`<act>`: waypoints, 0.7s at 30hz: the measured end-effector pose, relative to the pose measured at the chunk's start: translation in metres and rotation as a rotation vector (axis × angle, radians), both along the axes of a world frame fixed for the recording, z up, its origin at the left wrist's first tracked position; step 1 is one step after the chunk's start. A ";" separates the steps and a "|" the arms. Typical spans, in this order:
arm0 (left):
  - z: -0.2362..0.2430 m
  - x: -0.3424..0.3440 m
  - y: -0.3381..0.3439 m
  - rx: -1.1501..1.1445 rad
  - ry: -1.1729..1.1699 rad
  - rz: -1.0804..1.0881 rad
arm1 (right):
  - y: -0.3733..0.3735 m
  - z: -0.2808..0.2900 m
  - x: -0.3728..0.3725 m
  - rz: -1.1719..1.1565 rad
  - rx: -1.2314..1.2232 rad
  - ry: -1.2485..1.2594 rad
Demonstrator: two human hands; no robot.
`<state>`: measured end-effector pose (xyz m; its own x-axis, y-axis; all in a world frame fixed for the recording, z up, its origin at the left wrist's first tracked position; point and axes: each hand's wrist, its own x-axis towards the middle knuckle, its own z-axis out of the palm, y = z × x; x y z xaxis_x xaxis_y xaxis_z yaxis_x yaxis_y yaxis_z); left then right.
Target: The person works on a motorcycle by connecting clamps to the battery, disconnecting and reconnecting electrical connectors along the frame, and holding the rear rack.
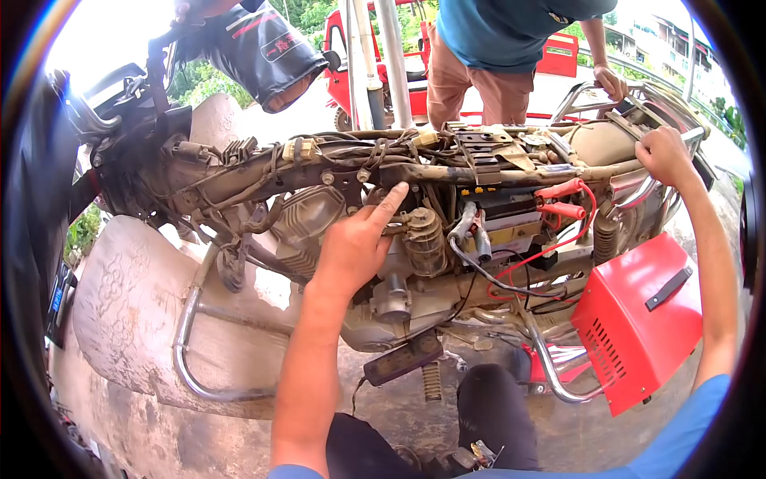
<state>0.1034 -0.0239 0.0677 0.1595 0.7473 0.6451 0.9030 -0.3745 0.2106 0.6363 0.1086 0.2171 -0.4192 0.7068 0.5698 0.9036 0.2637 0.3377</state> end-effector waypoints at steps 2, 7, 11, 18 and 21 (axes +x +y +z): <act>0.004 -0.008 0.001 -0.037 0.030 -0.116 | -0.002 0.000 0.001 0.002 0.003 0.011; 0.036 -0.027 -0.005 -0.346 -0.463 -0.286 | -0.005 -0.001 -0.001 0.018 0.005 0.017; 0.044 -0.016 0.001 -0.013 -0.709 -0.335 | -0.002 0.001 -0.002 -0.005 0.008 -0.007; 0.028 0.002 -0.021 0.356 -1.042 -0.032 | 0.004 -0.002 0.004 0.004 -0.007 0.012; -0.033 0.017 -0.047 0.280 -0.916 -0.021 | 0.004 -0.002 0.001 -0.017 -0.031 0.001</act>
<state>0.1208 -0.0707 0.0351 -0.4843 0.5500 0.6804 0.4245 -0.5323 0.7324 0.6373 0.1125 0.2154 -0.4064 0.7309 0.5483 0.9083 0.2584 0.3288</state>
